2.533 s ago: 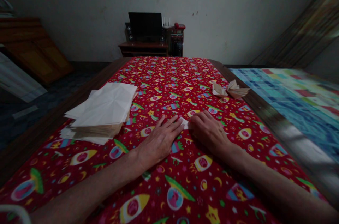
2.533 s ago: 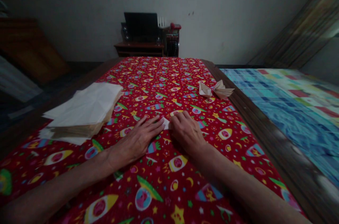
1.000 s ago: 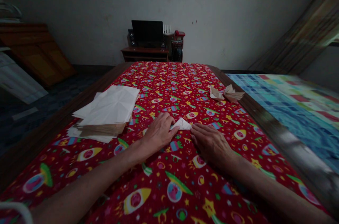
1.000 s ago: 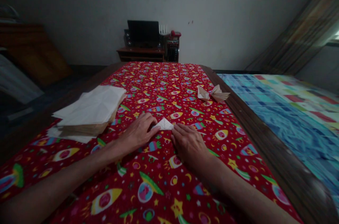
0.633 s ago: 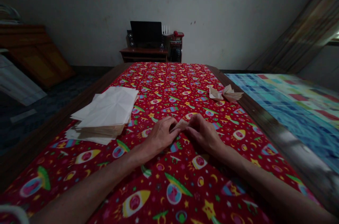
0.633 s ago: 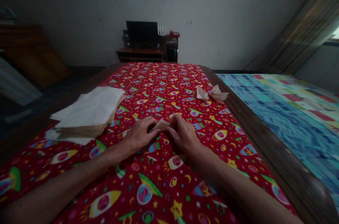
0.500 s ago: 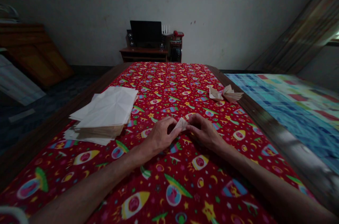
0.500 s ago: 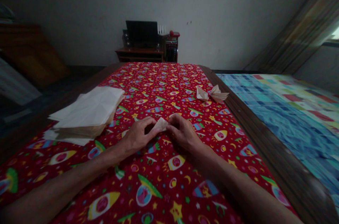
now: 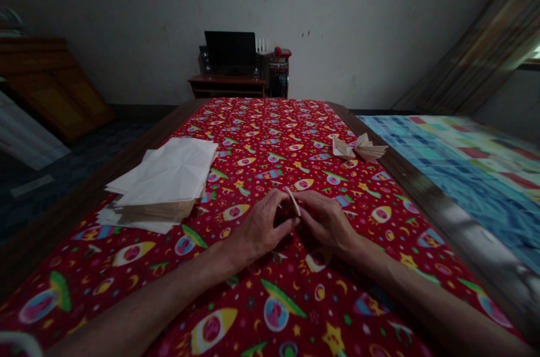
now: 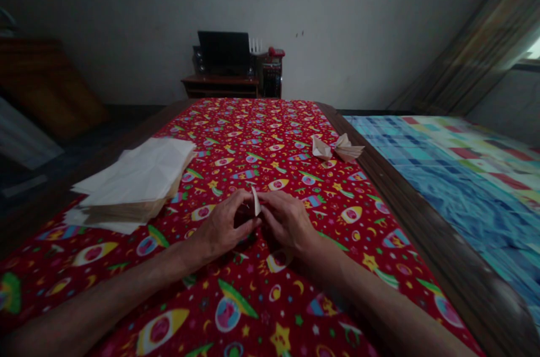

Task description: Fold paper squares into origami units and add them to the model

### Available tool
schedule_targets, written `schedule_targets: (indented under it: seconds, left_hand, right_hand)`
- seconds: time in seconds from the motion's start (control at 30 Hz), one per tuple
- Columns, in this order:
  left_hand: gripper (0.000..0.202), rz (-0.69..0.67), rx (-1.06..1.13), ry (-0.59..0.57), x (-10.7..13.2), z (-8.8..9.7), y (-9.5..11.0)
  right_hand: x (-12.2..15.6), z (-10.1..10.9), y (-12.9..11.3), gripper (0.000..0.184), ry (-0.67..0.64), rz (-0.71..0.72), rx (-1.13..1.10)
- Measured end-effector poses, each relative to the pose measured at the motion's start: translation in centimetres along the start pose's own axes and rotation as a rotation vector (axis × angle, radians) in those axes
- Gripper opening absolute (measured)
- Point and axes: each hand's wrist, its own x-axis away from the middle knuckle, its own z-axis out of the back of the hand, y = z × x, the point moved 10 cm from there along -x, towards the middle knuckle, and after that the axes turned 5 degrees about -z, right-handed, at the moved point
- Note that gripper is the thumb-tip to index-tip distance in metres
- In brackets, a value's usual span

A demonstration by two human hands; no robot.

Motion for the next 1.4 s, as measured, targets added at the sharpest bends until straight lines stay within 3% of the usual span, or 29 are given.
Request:
schedule_targets:
  seconds: [0.17,0.6,0.9,1.07,1.27,1.4]
  left_hand:
    - [0.016,0.034,0.013,0.028,0.0,0.9,-0.4]
    - [0.014,0.041,0.026,0.049,0.0,1.1,-0.2]
    - [0.012,0.052,-0.053,0.053,0.1,1.0,-0.4]
    - [0.014,0.082,-0.015,-0.003,0.0,0.5,-1.0]
    - [0.015,0.081,0.056,-0.049,-0.2,0.1,-1.2]
    - [0.01,0.044,0.013,-0.03,-0.2,0.2,-0.6]
  right_hand:
    - [0.4,-0.8,-1.9,0.03,-0.088,0.127,-0.044]
    - [1.3,-0.7,-2.9,0.032,0.036,0.321,0.168]
    - [1.2,-0.5,-2.3,0.026,0.051,0.228,0.19]
    - [0.7,-0.6,-1.2,0.02,0.009,0.052,0.09]
    - [0.4,-0.7,-0.6,0.019,0.001,-0.042,0.044]
    - [0.3,-0.7,0.0,0.016,0.013,-0.134,0.119]
